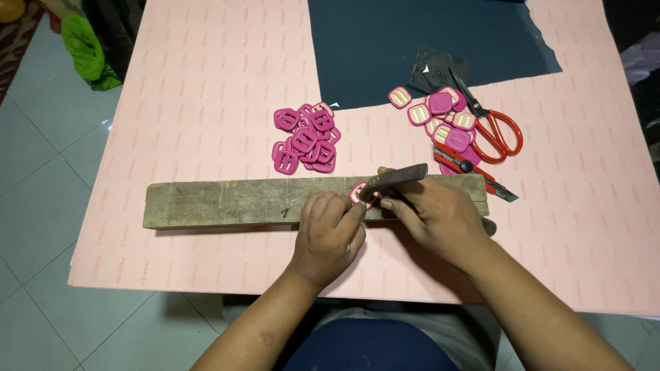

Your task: The person repeatedly picks up pink foam pieces and uses a hammer to press them against a wooden block, shaping them into buckle-like forms. The person also uses scissors and a utility knife to trim and refine the edges of the foam pieces. Finished pieces are placed in a pile on the table.

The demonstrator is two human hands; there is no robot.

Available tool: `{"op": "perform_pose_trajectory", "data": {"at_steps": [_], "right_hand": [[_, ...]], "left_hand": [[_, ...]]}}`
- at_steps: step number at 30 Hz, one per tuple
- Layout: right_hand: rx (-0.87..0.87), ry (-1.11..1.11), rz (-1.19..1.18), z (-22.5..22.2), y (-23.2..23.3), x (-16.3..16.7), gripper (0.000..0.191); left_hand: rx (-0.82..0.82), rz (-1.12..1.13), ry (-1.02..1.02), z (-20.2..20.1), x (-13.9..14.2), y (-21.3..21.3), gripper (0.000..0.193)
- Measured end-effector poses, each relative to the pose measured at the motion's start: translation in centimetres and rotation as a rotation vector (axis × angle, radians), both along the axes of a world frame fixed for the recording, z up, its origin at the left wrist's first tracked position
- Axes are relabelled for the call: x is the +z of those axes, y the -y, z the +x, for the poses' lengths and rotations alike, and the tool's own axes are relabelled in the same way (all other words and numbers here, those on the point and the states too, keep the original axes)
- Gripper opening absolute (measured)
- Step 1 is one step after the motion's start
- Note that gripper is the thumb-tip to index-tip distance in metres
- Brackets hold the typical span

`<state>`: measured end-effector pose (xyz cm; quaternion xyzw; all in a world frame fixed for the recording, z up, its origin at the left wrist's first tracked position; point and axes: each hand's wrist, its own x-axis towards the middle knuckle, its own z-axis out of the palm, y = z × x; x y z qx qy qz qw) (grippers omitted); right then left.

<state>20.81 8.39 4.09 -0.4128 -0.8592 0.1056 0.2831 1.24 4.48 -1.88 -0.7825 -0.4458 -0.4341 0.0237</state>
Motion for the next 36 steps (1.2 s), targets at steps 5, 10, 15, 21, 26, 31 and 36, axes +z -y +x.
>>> {"op": "perform_pose_trajectory", "data": {"at_steps": [5,10,15,21,26,31,36], "right_hand": [[-0.015,0.021,-0.029,0.2,-0.2,-0.2,0.032],[0.044,-0.058,0.019,-0.8,-0.2,-0.6,0.027],[-0.049,-0.037,0.043,-2.2,0.6,-0.8,0.024],[-0.053,-0.032,0.027,-1.7,-0.3,-0.4,0.020],[-0.093,-0.088,0.011,-1.4,0.0,-0.7,0.029],[-0.117,-0.062,-0.038,-0.2,0.2,-1.1,0.035],[-0.105,-0.187,-0.222,1.9,1.3,-0.6,0.050]], "left_hand": [[-0.039,-0.002,0.039,-0.2,-0.2,0.0,0.024],[-0.072,-0.019,0.061,-0.4,-0.5,-0.3,0.024],[-0.043,0.034,0.044,-0.3,-0.6,-0.3,0.028],[-0.044,0.016,0.018,-0.4,-0.5,-0.2,0.027],[-0.039,0.003,0.050,-0.2,0.1,-0.3,0.025],[-0.008,-0.075,0.115,0.4,0.9,-0.1,0.020],[0.052,-0.221,0.122,0.8,1.3,-0.9,0.017]]}}
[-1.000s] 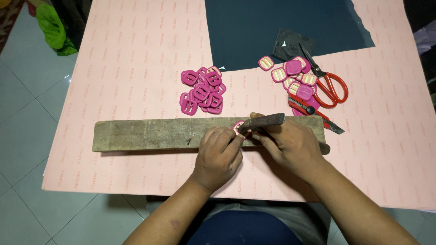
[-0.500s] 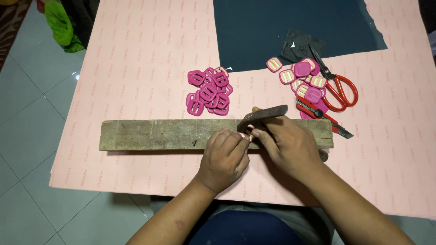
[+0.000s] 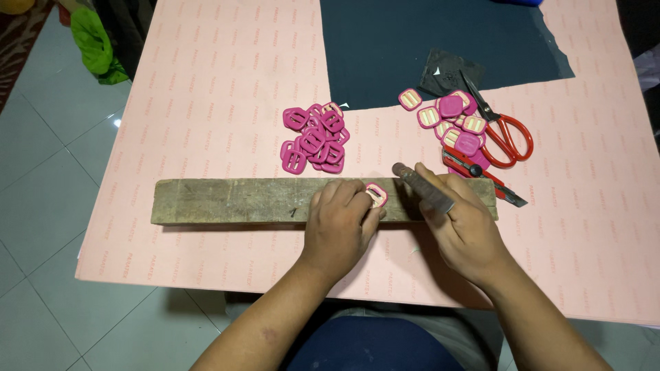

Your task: The person repeatedly picks up pink foam pieces and uses a hammer to press them against a wooden block, shaping them into buckle-like forms. The person also uses scissors and a utility knife to trim and refine the edges of the foam pieces. Finished pieces are placed in a pile on the table.

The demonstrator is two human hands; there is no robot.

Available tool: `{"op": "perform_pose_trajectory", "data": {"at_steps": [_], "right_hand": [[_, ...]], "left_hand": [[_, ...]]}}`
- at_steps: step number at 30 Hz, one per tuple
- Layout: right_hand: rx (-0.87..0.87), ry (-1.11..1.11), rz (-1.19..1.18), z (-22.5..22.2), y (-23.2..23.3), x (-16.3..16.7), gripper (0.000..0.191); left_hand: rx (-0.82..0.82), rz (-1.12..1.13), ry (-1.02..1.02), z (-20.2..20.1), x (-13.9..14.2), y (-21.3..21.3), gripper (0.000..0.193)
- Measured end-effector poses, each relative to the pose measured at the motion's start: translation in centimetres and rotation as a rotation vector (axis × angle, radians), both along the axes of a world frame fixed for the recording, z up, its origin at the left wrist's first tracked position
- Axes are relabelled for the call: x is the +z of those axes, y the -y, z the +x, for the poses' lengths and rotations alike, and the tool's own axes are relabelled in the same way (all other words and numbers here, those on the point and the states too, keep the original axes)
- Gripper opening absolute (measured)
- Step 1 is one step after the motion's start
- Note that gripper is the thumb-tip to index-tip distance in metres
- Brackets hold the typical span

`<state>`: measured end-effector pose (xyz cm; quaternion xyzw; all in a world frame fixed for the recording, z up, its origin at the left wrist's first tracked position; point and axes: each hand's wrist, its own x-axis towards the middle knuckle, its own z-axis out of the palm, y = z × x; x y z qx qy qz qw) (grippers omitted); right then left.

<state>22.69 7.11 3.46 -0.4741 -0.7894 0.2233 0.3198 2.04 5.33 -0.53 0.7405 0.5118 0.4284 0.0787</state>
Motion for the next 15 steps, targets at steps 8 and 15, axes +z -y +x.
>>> {"op": "perform_pose_trajectory", "data": {"at_steps": [8,15], "right_hand": [[-0.061,-0.087,0.023,1.1,1.7,1.8,0.032],[0.009,-0.065,-0.228,0.9,2.7,2.4,0.023]], "left_hand": [[0.040,-0.400,0.492,-1.4,0.2,-0.8,0.018],[-0.198,-0.740,0.967,-2.3,1.1,0.0,0.026]]}}
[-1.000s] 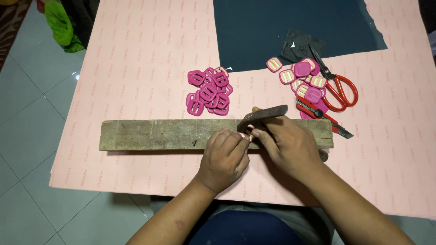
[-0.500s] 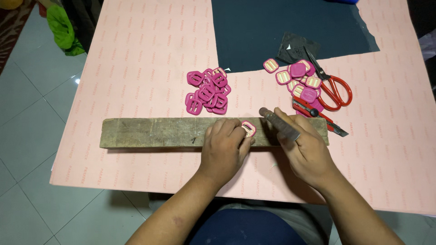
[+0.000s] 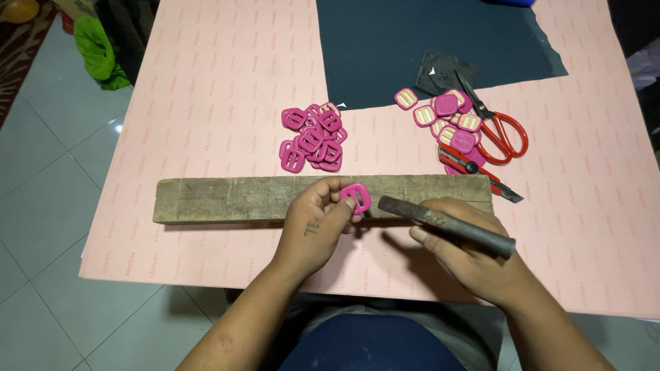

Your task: The person repeatedly picks up pink foam pieces and uses a hammer to press them against a wooden block, shaping them into buckle-like forms. The person also uses scissors and a utility knife to trim and refine the edges of the foam pieces. Finished pieces are placed in a pile on the table.

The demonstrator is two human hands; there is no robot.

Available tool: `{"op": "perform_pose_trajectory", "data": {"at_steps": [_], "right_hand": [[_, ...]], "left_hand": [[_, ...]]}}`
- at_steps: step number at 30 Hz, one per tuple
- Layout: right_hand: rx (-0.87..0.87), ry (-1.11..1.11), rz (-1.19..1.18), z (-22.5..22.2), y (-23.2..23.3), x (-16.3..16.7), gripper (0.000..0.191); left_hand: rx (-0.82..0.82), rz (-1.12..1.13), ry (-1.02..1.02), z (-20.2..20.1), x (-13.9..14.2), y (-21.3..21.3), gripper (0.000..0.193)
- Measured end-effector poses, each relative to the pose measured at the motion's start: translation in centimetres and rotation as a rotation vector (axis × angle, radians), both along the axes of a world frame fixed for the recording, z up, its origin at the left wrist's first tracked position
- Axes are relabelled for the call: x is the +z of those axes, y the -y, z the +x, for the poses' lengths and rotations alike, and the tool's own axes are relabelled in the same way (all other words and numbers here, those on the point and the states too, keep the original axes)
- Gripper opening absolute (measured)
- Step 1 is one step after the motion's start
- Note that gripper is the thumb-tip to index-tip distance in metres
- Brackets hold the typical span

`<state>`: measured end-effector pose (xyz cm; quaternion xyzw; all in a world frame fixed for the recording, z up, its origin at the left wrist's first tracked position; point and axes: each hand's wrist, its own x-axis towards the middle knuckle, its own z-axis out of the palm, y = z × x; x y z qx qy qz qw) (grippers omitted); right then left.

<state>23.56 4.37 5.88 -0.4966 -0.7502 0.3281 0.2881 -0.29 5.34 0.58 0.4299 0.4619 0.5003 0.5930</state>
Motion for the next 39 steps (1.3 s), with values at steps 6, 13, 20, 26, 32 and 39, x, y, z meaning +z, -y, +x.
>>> {"op": "perform_pose_trajectory", "data": {"at_steps": [6,13,20,26,32,39], "right_hand": [[0.093,0.025,0.050,-0.9,-0.2,-0.2,0.026],[0.066,0.041,-0.057,-1.1,-0.2,-0.5,0.024],[0.179,0.040,0.270,-1.4,0.0,-1.0,0.024],[0.204,0.175,0.542,-2.7,1.0,-0.9,0.025],[0.198,0.268,0.683,-3.4,1.3,-1.0,0.019],[0.207,0.284,0.673,-3.3,1.4,-1.6,0.017]], "left_hand": [[-0.029,0.117,-0.256,0.3,0.6,1.5,0.021],[-0.024,0.287,-0.401,0.2,1.8,2.2,0.018],[0.021,0.493,-0.606,0.3,1.5,2.4,0.016],[-0.044,0.372,-0.494,0.0,1.0,2.0,0.013],[-0.068,0.473,-0.559,0.0,0.7,2.4,0.018],[-0.054,0.250,-0.309,0.5,0.3,2.3,0.018]]}}
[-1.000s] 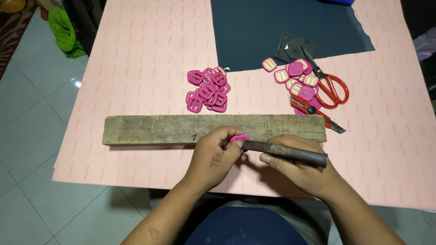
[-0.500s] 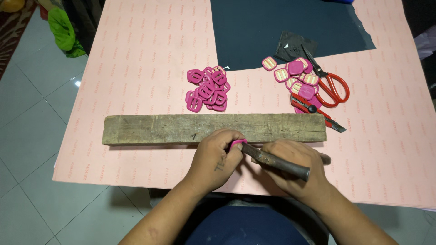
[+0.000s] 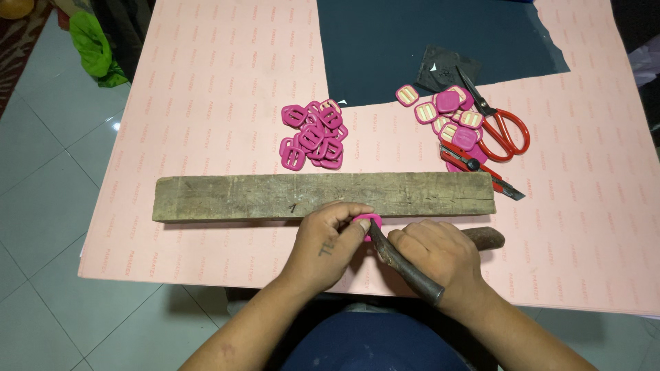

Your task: The person repeatedly picks up pink foam pieces and uses a hammer to press them against a wooden block, shaping them into buckle-like forms. The person also uses scissors and a utility knife to trim and refine the edges of the foam pieces. Finished pieces are placed in a pile on the table.

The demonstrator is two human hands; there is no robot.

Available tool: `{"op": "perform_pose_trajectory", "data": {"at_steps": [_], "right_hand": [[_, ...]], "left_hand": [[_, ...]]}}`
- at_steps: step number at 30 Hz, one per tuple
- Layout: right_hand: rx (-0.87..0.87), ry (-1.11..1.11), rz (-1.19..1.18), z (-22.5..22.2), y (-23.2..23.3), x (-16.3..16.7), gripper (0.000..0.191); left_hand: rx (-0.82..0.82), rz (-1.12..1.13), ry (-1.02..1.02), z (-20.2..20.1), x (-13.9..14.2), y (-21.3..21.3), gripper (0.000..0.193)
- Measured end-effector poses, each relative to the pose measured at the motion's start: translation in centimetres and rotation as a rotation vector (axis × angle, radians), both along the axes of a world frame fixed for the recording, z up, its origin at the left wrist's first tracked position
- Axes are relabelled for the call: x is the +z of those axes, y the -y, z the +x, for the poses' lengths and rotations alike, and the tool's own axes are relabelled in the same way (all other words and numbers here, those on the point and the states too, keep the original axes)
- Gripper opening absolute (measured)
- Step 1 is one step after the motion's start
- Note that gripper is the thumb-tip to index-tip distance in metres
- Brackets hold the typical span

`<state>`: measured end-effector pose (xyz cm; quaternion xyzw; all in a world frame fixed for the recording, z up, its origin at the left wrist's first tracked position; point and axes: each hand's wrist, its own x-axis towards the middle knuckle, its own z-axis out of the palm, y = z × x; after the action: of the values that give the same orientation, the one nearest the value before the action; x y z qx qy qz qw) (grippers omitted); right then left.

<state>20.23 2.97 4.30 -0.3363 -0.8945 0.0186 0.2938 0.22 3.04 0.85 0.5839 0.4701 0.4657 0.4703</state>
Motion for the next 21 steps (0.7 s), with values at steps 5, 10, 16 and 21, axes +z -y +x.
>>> {"op": "perform_pose_trajectory", "data": {"at_steps": [5,10,16,21], "right_hand": [[0.038,-0.006,-0.077,0.3,0.5,-0.2,0.018],[0.043,-0.093,-0.102,0.5,0.0,-0.4,0.019],[0.024,-0.181,-0.238,0.7,-0.2,-0.5,0.020],[0.025,-0.166,-0.209,0.5,-0.1,-0.3,0.021]], "left_hand": [[0.187,0.039,-0.054,0.6,-0.7,0.4,0.020],[0.164,0.161,-0.079,0.5,-1.2,0.3,0.022],[0.116,-0.094,0.109,0.9,-1.0,0.4,0.013],[0.141,0.260,-0.137,0.4,-0.8,0.8,0.010]]}}
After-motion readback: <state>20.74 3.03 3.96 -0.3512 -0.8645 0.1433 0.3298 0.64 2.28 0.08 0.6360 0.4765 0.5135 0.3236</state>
